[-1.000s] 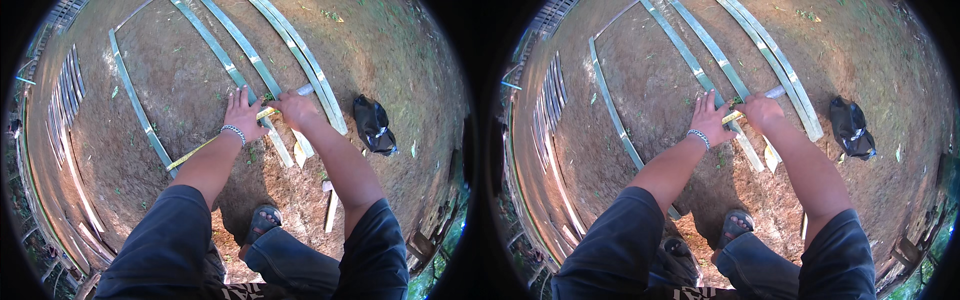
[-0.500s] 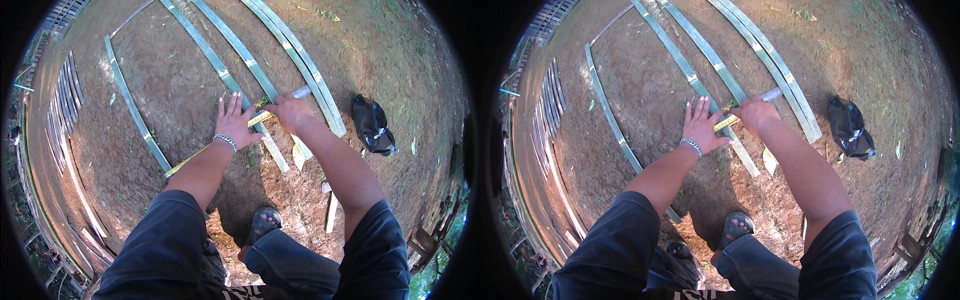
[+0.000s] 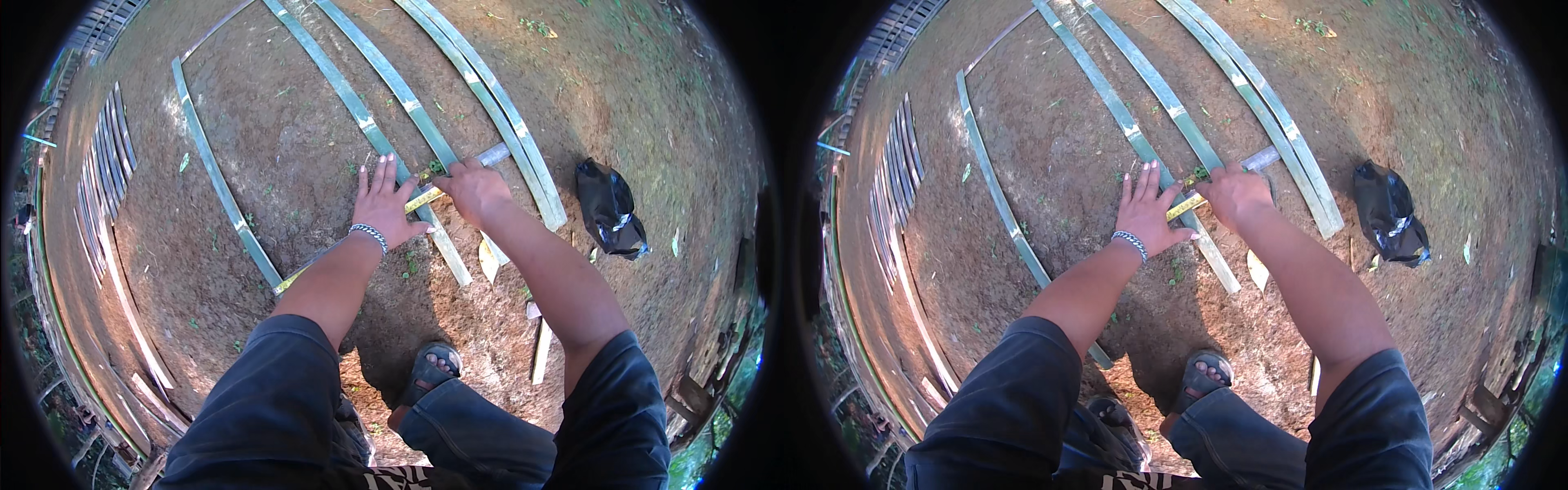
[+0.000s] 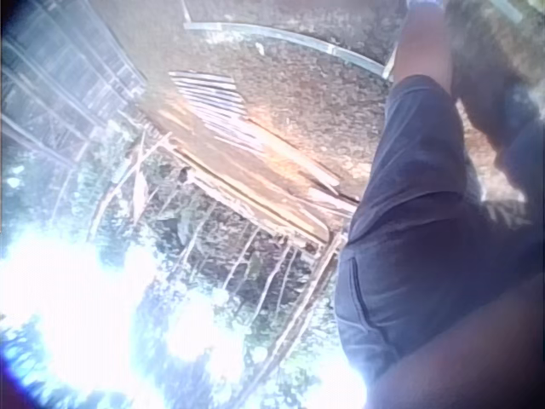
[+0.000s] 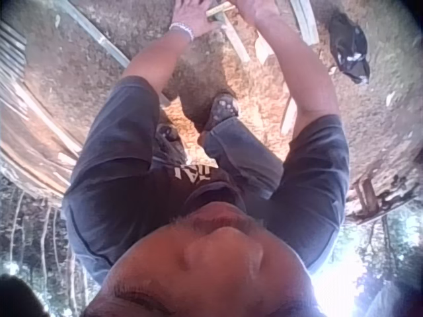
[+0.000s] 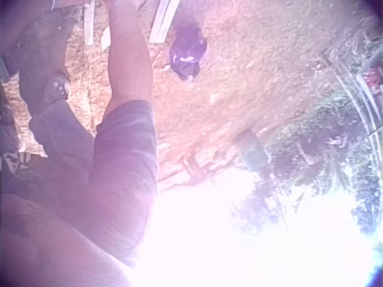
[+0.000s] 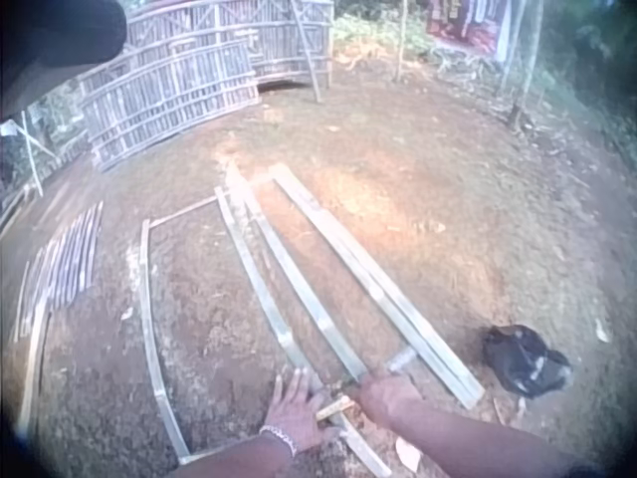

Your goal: The person assembles a wooden frame on the ground using a hammer and nails. They measure the wooden slats with a tape measure, mark positions, and hammer nails to secure the pieces together. The person repeatedly measures and adjusts the frame components to ensure proper alignment.

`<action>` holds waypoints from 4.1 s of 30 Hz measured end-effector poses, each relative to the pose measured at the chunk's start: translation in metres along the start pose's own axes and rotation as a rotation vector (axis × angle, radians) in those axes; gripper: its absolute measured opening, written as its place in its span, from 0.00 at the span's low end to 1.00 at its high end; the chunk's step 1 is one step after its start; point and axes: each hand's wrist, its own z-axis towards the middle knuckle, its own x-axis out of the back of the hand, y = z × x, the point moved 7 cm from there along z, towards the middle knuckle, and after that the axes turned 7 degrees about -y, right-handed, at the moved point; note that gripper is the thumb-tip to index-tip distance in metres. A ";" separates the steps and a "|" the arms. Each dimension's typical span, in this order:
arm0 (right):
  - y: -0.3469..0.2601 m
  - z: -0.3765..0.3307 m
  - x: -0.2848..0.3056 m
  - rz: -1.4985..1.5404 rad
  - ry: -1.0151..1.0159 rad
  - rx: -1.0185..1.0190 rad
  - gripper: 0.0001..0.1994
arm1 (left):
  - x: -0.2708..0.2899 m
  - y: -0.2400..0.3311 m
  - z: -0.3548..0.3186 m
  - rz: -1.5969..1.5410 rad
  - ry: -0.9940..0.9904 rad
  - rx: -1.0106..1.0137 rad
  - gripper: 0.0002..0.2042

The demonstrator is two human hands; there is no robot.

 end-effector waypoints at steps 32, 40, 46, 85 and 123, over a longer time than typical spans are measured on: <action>-0.006 0.007 -0.003 -0.078 0.130 0.021 0.29 | -0.010 -0.016 -0.012 -0.194 0.066 -0.081 0.46; 0.001 0.001 0.001 -0.011 0.219 0.076 0.27 | -0.004 -0.010 -0.005 -0.162 -0.024 -0.070 0.45; 0.002 0.004 0.001 -0.099 0.065 -0.007 0.29 | 0.000 -0.007 -0.002 -0.164 0.011 -0.061 0.45; -0.025 -0.010 0.011 -0.021 -0.018 0.026 0.20 | -0.005 -0.008 0.004 0.012 -0.018 0.022 0.61; -0.087 -0.038 -0.060 0.377 0.162 -0.210 0.30 | 0.017 -0.010 0.010 0.274 -0.331 -0.062 0.46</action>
